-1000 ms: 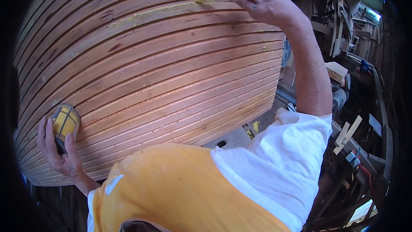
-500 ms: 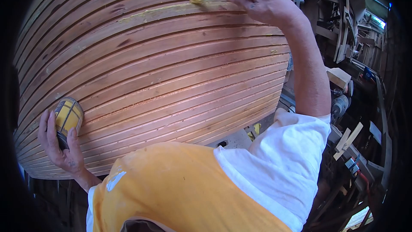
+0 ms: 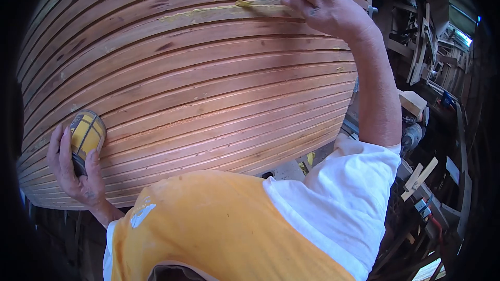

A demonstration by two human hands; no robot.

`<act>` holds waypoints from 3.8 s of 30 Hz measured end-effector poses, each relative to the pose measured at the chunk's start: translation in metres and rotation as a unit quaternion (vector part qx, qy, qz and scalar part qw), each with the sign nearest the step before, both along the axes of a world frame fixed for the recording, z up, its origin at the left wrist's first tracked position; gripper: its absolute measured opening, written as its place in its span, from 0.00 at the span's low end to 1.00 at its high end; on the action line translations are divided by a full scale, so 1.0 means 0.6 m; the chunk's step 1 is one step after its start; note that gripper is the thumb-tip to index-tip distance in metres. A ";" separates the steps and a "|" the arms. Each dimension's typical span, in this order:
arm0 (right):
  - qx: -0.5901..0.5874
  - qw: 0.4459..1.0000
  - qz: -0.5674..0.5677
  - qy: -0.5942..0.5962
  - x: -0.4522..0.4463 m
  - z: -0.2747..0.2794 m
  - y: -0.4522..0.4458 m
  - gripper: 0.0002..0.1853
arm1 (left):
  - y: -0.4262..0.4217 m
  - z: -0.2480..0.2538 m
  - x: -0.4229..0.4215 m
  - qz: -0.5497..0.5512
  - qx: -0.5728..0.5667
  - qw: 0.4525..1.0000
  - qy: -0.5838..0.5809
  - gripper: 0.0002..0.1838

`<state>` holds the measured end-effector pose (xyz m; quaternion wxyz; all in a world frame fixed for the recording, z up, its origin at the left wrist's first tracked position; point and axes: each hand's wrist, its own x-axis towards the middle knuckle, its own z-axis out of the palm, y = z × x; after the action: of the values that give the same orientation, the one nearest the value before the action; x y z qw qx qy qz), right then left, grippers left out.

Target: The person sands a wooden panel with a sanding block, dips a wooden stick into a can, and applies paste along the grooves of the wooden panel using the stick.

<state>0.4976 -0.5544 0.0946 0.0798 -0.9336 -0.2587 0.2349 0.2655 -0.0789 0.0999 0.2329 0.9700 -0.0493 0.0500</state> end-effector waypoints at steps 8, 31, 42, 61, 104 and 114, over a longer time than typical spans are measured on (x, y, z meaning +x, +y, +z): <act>0.021 0.996 0.083 -0.038 -0.002 -0.014 0.098 0.15 | -0.004 0.000 0.003 0.009 -0.009 1.000 -0.009 0.30; 0.194 0.977 -0.049 0.069 -0.040 -0.004 0.143 0.12 | 0.002 -0.001 0.005 0.002 -0.016 1.000 -0.021 0.31; 0.194 0.911 -0.332 -0.150 -0.217 -0.068 0.024 0.08 | 0.005 -0.004 -0.004 0.000 -0.005 1.000 -0.005 0.30; 0.111 0.921 -0.310 -0.210 -0.241 -0.089 0.049 0.08 | 0.006 -0.002 -0.005 -0.008 -0.014 1.000 0.002 0.29; 0.095 0.930 -0.261 -0.239 -0.228 -0.096 0.074 0.08 | 0.003 -0.007 -0.007 0.004 -0.016 1.000 -0.006 0.30; 0.156 0.929 -0.296 -0.161 -0.230 -0.084 0.072 0.08 | 0.003 -0.004 -0.007 0.008 -0.010 1.000 -0.004 0.30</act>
<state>0.3597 -0.5110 0.0444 0.2473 -0.9688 -0.0134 0.0037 0.2614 -0.0773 0.0973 0.2417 0.9678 -0.0415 0.0561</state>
